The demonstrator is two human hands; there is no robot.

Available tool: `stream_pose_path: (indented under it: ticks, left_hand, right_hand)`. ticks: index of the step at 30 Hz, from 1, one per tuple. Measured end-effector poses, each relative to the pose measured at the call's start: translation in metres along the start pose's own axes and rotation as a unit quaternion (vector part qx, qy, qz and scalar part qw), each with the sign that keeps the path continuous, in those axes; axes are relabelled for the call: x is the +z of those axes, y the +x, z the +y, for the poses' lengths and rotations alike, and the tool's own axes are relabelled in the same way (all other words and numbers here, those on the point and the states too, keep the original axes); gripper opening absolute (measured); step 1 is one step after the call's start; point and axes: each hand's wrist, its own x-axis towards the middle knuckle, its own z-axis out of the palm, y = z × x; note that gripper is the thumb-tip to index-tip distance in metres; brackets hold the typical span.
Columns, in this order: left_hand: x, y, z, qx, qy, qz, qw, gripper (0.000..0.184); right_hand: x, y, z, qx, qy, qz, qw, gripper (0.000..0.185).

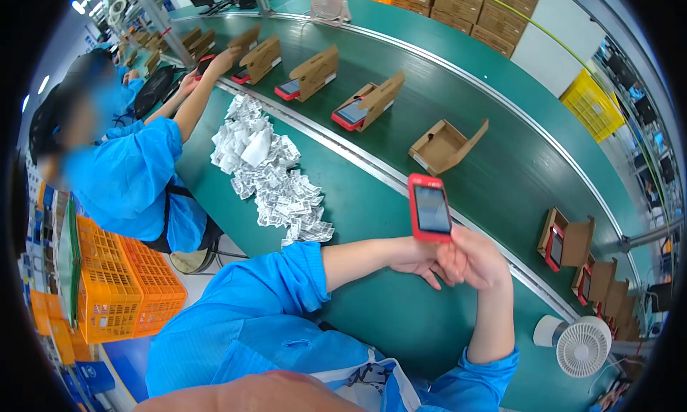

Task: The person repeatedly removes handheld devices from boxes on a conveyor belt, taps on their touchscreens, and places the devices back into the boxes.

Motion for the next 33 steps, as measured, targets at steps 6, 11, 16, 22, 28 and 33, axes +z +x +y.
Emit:
stream_pose_path:
  ticks: [6, 11, 16, 22, 28, 33]
  left_hand:
    - [0.0, -0.007, 0.01, 0.015, -0.113, 0.022, 0.993, 0.061]
    - [0.005, -0.005, 0.013, 0.011, -0.113, 0.063, 0.992, 0.07]
    - [-0.001, -0.001, 0.008, 0.031, -0.111, 0.064, 0.991, 0.055]
    - [0.017, 0.006, 0.009, 0.001, 0.006, 0.07, 0.998, 0.064]
    - [0.022, 0.01, 0.008, 0.007, 0.045, 0.077, 0.996, 0.078]
    - [0.025, 0.01, 0.008, 0.003, 0.08, 0.104, 0.991, 0.077]
  right_hand:
    - [-0.007, -0.055, 0.047, -0.032, -0.102, 0.129, 0.986, 0.032]
    - [-0.04, -0.053, 0.076, -0.067, -0.191, 0.18, 0.963, 0.024]
    - [-0.048, -0.045, 0.081, -0.196, -0.212, 0.272, 0.918, 0.045]
    - [-0.045, -0.051, 0.088, -0.197, -0.215, 0.277, 0.916, 0.055]
    - [-0.047, -0.051, 0.088, -0.192, -0.235, 0.293, 0.907, 0.056]
    - [-0.046, -0.049, 0.089, -0.186, -0.245, 0.3, 0.903, 0.055]
